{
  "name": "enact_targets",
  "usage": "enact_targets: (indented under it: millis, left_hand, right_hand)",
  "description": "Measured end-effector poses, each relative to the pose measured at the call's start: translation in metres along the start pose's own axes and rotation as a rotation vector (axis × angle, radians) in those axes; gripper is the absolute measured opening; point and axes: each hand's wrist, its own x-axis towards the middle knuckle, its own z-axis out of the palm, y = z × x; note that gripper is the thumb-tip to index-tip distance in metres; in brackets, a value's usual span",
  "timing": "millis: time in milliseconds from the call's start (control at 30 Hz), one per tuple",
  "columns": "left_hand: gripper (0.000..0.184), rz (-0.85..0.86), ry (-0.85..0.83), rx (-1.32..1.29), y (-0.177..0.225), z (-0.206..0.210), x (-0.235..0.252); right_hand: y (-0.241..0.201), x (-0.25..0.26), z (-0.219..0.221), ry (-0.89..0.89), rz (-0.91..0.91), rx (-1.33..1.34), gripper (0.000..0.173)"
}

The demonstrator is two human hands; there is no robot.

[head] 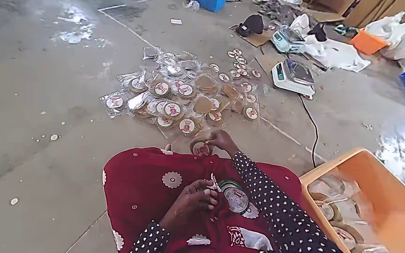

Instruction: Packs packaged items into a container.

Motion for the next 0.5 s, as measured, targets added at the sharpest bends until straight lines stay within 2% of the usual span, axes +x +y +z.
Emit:
enact_targets:
  millis: [100, 167, 267, 333, 367, 400, 433, 500]
  left_hand:
    - [0.041, -0.010, 0.017, 0.018, -0.001, 0.000, 0.000]
    - [0.055, -0.028, 0.027, -0.004, 0.000, 0.003, 0.000]
    - [0.098, -0.061, -0.021, -0.134, 0.006, 0.004, -0.002]
    - [0.110, -0.034, -0.118, -0.200, 0.011, 0.002, -0.008]
    - [0.108, -0.012, -0.178, -0.242, 0.011, -0.001, -0.012]
    - [0.098, 0.005, -0.236, -0.309, 0.011, -0.003, -0.014]
    - [0.080, 0.015, -0.236, -0.364, 0.010, -0.004, -0.017]
    - [0.037, 0.048, -0.079, -0.403, 0.006, -0.001, -0.021]
  right_hand:
    - [-0.020, -0.037, -0.049, 0.196, -0.045, 0.100, 0.033]
    - [-0.030, -0.070, -0.075, 0.279, -0.143, 0.276, 0.026]
    - [-0.045, -0.129, -0.085, 0.403, -0.511, 0.392, 0.017]
    - [-0.052, -0.167, -0.069, 0.481, -0.768, 0.321, 0.013]
    - [-0.052, -0.185, -0.056, 0.472, -0.866, 0.278, 0.008]
    - [-0.052, -0.201, -0.044, 0.453, -0.935, 0.215, 0.007]
    - [-0.050, -0.213, -0.035, 0.446, -0.982, 0.153, 0.010]
    - [-0.037, -0.230, -0.024, 0.485, -0.986, 0.066, 0.014]
